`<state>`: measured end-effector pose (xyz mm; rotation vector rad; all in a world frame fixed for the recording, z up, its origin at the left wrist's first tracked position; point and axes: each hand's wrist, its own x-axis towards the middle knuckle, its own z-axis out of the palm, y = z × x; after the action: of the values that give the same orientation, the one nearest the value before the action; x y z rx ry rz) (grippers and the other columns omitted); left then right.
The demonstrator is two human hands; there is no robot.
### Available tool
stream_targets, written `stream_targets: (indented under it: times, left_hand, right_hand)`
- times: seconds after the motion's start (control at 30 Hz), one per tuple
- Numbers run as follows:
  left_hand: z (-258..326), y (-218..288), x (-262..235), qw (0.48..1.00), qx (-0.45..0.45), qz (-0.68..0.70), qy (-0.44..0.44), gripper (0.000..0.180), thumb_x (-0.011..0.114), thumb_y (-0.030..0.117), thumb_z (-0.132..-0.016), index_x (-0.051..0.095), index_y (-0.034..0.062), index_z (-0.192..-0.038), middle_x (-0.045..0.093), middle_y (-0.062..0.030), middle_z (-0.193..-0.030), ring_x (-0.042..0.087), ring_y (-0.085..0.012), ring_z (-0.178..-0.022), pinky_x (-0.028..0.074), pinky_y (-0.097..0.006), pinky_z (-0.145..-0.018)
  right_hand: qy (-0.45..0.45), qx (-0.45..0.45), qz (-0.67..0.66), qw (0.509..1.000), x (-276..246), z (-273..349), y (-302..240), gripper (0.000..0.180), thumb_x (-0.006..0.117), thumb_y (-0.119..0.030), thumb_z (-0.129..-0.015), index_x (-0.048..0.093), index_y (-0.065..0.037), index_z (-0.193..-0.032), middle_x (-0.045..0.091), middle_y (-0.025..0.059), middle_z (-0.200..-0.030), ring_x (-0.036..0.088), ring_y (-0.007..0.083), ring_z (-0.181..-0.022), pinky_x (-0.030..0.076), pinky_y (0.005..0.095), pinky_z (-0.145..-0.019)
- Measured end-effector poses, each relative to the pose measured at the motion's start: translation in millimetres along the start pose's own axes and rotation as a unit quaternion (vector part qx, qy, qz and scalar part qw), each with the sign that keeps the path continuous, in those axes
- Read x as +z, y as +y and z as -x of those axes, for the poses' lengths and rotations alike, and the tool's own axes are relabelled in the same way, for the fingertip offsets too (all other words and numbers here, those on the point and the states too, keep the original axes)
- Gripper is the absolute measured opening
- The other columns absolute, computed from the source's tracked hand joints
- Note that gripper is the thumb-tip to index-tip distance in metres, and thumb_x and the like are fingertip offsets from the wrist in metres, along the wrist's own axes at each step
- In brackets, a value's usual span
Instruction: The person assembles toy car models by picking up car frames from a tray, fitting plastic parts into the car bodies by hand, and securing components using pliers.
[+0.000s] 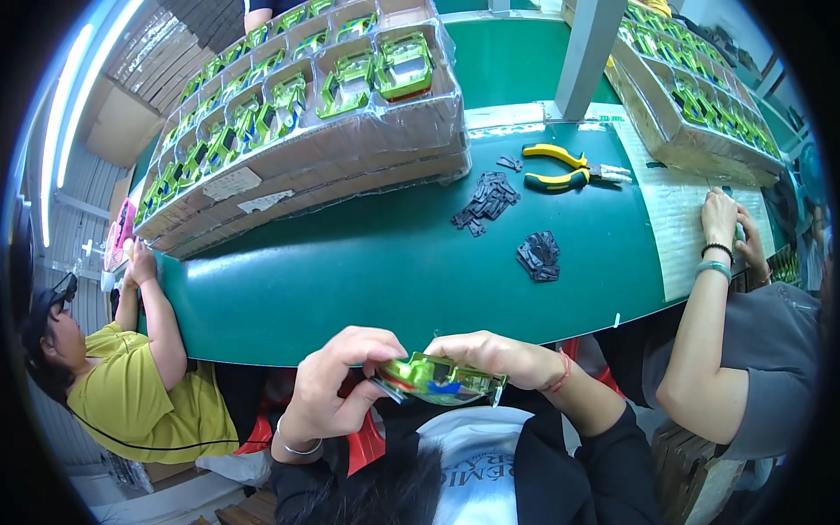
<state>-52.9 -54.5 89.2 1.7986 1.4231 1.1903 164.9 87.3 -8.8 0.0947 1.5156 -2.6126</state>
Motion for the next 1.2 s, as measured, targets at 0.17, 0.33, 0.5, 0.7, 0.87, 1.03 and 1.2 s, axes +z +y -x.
stream_targets:
  times: [0.17, 0.33, 0.5, 0.7, 0.87, 1.03, 1.2]
  left_hand:
    - [-17, 6, -9, 0.999, -0.049, 0.000, 0.006, 0.046, 0.078, -0.008, -0.076, 0.068, 0.0003, -0.121, 0.072, -0.0143, -0.109, 0.068, -0.0212, -0.087, 0.055, -0.030, -0.072]
    - [-34, 11, -30, 0.997, -0.011, 0.055, -0.057, 0.038, 0.087, 0.007, -0.081, 0.070, -0.0001, -0.114, 0.071, -0.0133, -0.101, 0.068, -0.0242, -0.086, 0.056, -0.034, -0.074]
    - [-117, 27, -54, 0.976, 0.125, -0.091, 0.154, 0.027, 0.081, -0.004, -0.078, 0.071, 0.0003, -0.103, 0.072, -0.0094, -0.095, 0.066, -0.0179, -0.080, 0.053, -0.029, -0.072]
    - [-299, -49, -106, 0.925, 0.147, -0.296, 0.190, 0.034, 0.087, 0.019, -0.082, 0.077, -0.0015, -0.107, 0.074, -0.0133, -0.088, 0.068, -0.0181, -0.073, 0.053, -0.031, -0.068]
    - [-363, -117, -131, 0.941, 0.059, -0.322, 0.084, 0.029, 0.083, 0.024, -0.084, 0.080, 0.0009, -0.101, 0.078, -0.0149, -0.091, 0.072, -0.0212, -0.079, 0.056, -0.034, -0.078]
    - [-365, -130, -139, 0.975, 0.004, -0.215, 0.058, 0.033, 0.076, 0.031, -0.090, 0.081, 0.0021, -0.104, 0.080, -0.0140, -0.094, 0.073, -0.0190, -0.082, 0.055, -0.032, -0.083]
    - [-376, -122, -151, 0.761, -0.251, -0.577, 0.161, 0.065, 0.081, 0.062, -0.079, 0.081, 0.0022, -0.105, 0.079, -0.0173, -0.109, 0.070, -0.0389, -0.115, 0.047, -0.046, -0.106]
  right_hand:
    - [0.082, -0.049, -0.003, 0.995, 2, -1, -25, 0.091, 0.073, -0.070, -0.089, 0.057, 0.002, -0.143, 0.063, 0.0132, -0.134, 0.063, 0.0186, -0.113, 0.051, 0.0311, -0.096]
    - [0.104, -0.158, -0.008, 0.982, 5, -2, -38, 0.085, 0.071, -0.057, -0.096, 0.042, -0.001, -0.154, 0.054, 0.0158, -0.144, 0.054, 0.0238, -0.130, 0.042, 0.0384, -0.112]
    - [0.441, -0.255, 0.286, 0.812, -3, 8, -30, 0.057, 0.074, -0.023, -0.096, 0.051, -0.003, -0.145, 0.060, 0.0134, -0.130, 0.064, 0.0231, -0.107, 0.051, 0.0374, -0.093]
    - [0.326, -0.215, 0.585, 0.711, -12, -10, -18, 0.029, 0.075, -0.012, -0.090, 0.067, -0.003, -0.116, 0.065, 0.0146, -0.115, 0.065, 0.0330, -0.103, 0.052, 0.0405, -0.090]
    - [0.350, -0.241, 0.555, 0.715, -18, -11, -10, 0.025, 0.074, -0.011, -0.090, 0.068, -0.003, -0.113, 0.065, 0.0126, -0.112, 0.065, 0.0313, -0.101, 0.051, 0.0399, -0.087]
    - [0.343, -0.236, 0.547, 0.726, -19, -10, -12, 0.021, 0.074, -0.011, -0.091, 0.069, -0.004, -0.110, 0.066, 0.0098, -0.108, 0.065, 0.0283, -0.097, 0.050, 0.0388, -0.086]
    - [0.348, -0.238, 0.547, 0.723, -20, -9, -12, 0.018, 0.074, -0.010, -0.091, 0.070, -0.004, -0.107, 0.066, 0.0085, -0.105, 0.065, 0.0269, -0.095, 0.049, 0.0373, -0.083]
